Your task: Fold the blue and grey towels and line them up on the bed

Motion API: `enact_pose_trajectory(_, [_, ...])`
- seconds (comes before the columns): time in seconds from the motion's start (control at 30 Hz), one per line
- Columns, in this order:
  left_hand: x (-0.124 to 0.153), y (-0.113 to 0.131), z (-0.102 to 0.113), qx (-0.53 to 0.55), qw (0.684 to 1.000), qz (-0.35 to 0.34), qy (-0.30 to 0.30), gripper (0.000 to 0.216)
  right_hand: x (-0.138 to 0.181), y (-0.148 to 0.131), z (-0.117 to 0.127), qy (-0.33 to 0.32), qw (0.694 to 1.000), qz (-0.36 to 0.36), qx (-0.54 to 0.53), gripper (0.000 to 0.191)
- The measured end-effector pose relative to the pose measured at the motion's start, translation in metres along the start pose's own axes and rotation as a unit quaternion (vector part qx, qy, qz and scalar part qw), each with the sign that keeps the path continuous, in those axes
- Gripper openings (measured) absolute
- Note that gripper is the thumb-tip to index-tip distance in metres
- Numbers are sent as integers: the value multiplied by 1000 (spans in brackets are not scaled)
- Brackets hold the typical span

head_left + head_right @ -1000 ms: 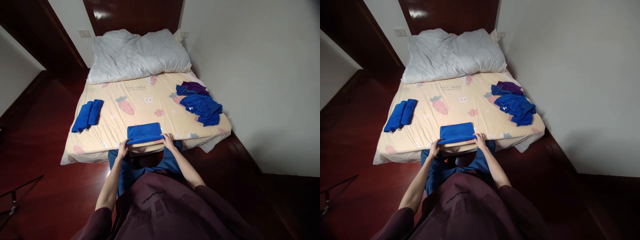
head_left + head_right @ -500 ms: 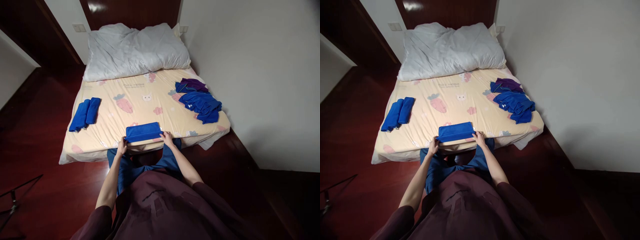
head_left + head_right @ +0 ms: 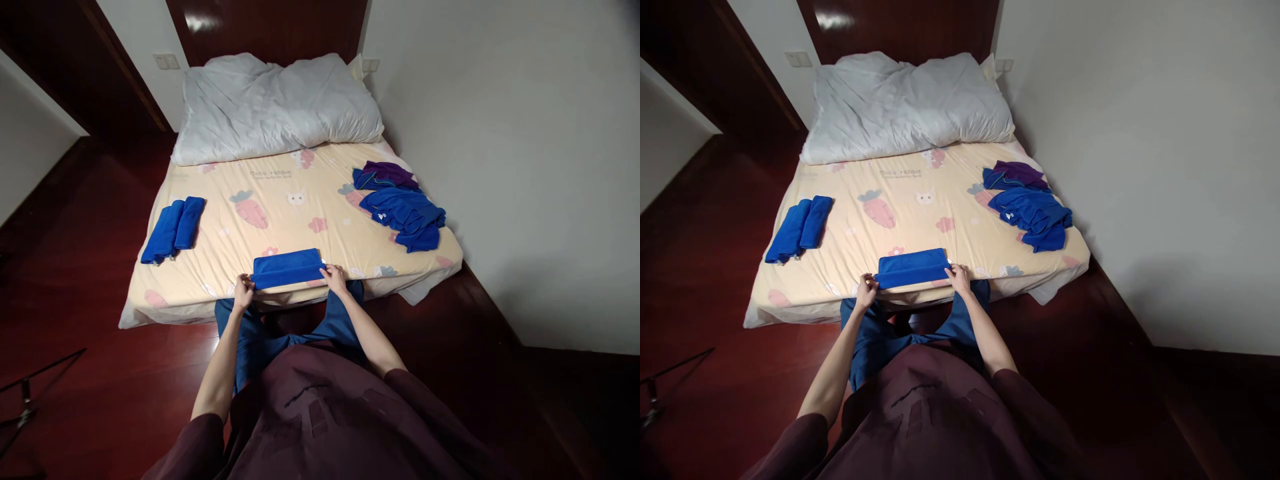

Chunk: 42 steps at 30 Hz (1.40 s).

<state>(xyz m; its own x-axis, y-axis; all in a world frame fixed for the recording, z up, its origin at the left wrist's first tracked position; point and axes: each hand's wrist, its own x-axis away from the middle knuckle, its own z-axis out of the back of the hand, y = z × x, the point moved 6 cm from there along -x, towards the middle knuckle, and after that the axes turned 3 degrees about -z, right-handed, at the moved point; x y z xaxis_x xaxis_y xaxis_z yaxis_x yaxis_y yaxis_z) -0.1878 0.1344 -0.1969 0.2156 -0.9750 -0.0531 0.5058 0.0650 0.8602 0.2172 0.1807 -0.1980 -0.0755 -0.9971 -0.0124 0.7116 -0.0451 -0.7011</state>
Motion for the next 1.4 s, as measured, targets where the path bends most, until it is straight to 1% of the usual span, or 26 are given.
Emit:
enact_pose_trajectory(0.17, [1,-1,2,-22,999,25,2,33,-5,2,-1,-9,998,-48,-30,27])
enact_pose_trajectory(0.3, [-1,-1,3,-67,996,52,-7,28,-13,1,4,4,997,-73,-8,26])
enact_pose_trajectory(0.4, [-6,3,2,-101,993,51,-18,19,-22,0,5,-35,991,-126,36,25])
enact_pose_trajectory(0.5, [-8,11,-1,-127,991,37,-23,7,-31,-1,4,-100,976,-179,79,33])
enact_pose_trajectory(0.57, [-5,16,-3,-140,989,30,-20,8,-34,-2,4,-129,966,-200,101,39])
enact_pose_trajectory(0.6, [-3,18,-4,-146,989,29,-16,11,-35,-4,5,-125,965,-201,111,39])
enact_pose_trajectory(0.63, [0,21,-5,-151,988,28,-11,14,-36,-6,8,-106,969,-189,119,37])
enact_pose_trajectory(0.67, [3,23,-5,-156,987,26,-6,16,-36,-10,12,-75,976,-163,124,35])
enact_pose_trajectory(0.7, [6,26,-5,-166,986,17,-1,18,-36,-16,16,-42,984,-120,127,33])
enact_pose_trajectory(0.73, [9,30,-5,-181,983,-1,2,19,-33,-23,18,-15,990,-62,128,31])
enact_pose_trajectory(0.77, [11,35,-5,-200,979,-30,3,21,-28,-31,20,-4,992,7,126,26])
enact_pose_trajectory(0.83, [16,45,-7,-235,966,-109,-9,28,-13,-45,16,-31,981,148,118,17])
enact_pose_trajectory(0.87, [18,49,-10,-244,958,-148,-26,33,-4,-50,13,-54,971,202,114,21])
enact_pose_trajectory(0.9, [20,51,-13,-243,952,-179,-51,40,5,-52,11,-73,962,238,112,27])
enact_pose_trajectory(0.93, [22,52,-16,-236,948,-200,-77,47,12,-52,10,-84,956,257,114,31])
enact_pose_trajectory(1.0, [26,50,-22,-221,943,-216,-121,59,21,-48,9,-87,953,261,127,39])
enact_pose_trajectory(1.03, [27,48,-25,-217,943,-215,-133,63,23,-45,8,-86,953,258,136,43])
enact_pose_trajectory(1.1, [27,45,-28,-218,945,-202,-137,69,24,-41,5,-90,951,254,151,52])
enact_pose_trajectory(1.2, [26,43,-33,-232,945,-187,-136,78,18,-41,-2,-95,951,244,164,58])
enact_pose_trajectory(1.3, [23,45,-36,-244,944,-180,-129,76,7,-47,-8,-97,952,229,179,62])
enact_pose_trajectory(1.4, [18,48,-32,-243,947,-172,-118,68,2,-50,-9,-95,953,212,193,64])
